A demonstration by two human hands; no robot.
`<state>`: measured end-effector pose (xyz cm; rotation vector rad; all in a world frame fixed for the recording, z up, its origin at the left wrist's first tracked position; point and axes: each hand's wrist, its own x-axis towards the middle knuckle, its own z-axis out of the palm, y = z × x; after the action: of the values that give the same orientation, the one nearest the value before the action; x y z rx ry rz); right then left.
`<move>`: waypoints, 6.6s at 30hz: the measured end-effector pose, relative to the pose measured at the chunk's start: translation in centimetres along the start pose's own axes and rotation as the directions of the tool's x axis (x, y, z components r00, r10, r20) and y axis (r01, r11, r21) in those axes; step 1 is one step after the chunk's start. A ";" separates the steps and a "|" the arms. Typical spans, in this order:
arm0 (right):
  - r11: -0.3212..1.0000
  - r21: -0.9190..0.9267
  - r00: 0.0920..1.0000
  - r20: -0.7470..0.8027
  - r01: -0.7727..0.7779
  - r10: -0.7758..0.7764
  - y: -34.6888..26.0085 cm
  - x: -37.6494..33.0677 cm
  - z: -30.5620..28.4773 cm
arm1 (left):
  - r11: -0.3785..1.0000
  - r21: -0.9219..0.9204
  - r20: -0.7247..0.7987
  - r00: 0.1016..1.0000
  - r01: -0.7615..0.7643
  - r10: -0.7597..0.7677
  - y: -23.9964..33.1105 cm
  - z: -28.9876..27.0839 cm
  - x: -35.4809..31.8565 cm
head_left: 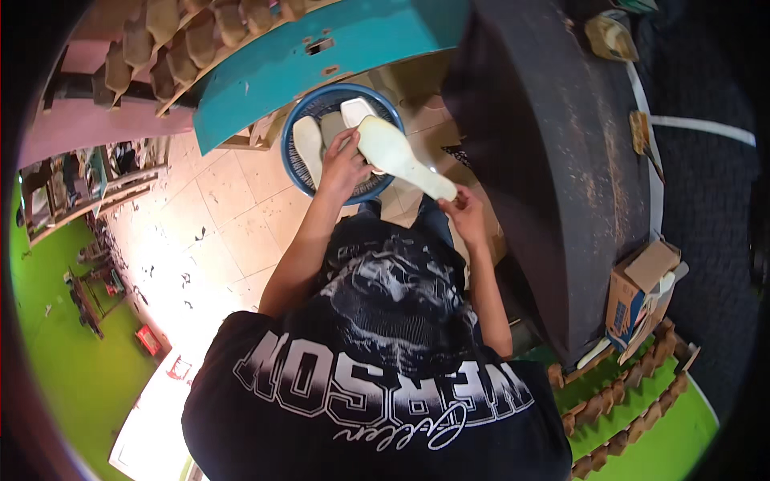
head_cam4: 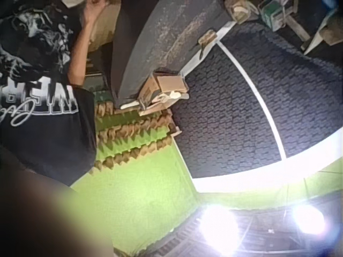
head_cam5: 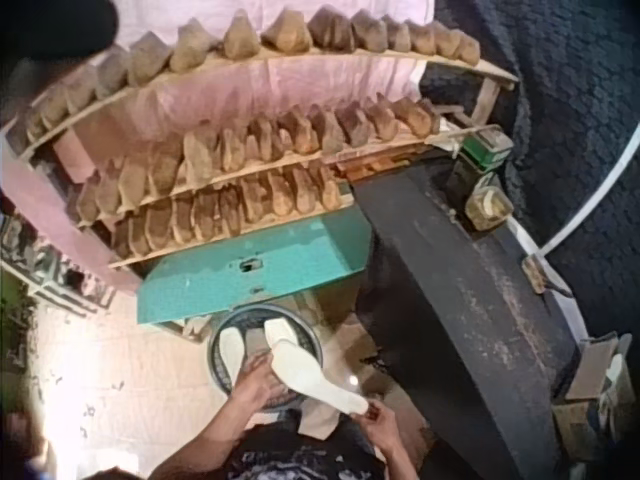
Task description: Applying adhesive to shoe insoles using a brush at a workbench.
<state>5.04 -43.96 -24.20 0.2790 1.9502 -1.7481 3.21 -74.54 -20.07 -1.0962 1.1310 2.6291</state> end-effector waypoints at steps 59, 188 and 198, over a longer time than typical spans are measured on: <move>0.810 -0.584 0.987 0.153 0.055 0.043 15.8 8.7 24.0 | -0.636 0.690 0.383 0.920 -0.345 -0.083 -2.4 -16.2 13.1; 0.952 -0.243 0.736 -0.608 0.184 -0.297 -12.9 -2.0 -32.5 | 0.782 0.623 0.539 0.744 -0.036 -0.395 -20.9 48.6 3.8; 0.761 -0.629 0.676 -0.631 -0.160 -0.380 -14.2 4.5 -31.3 | 0.114 0.719 0.687 0.677 -0.685 -0.264 -11.7 47.7 13.6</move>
<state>-12.58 -16.52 -12.52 0.6962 3.0889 -0.9205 -30.95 -37.26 -13.33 0.4559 2.2752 1.2405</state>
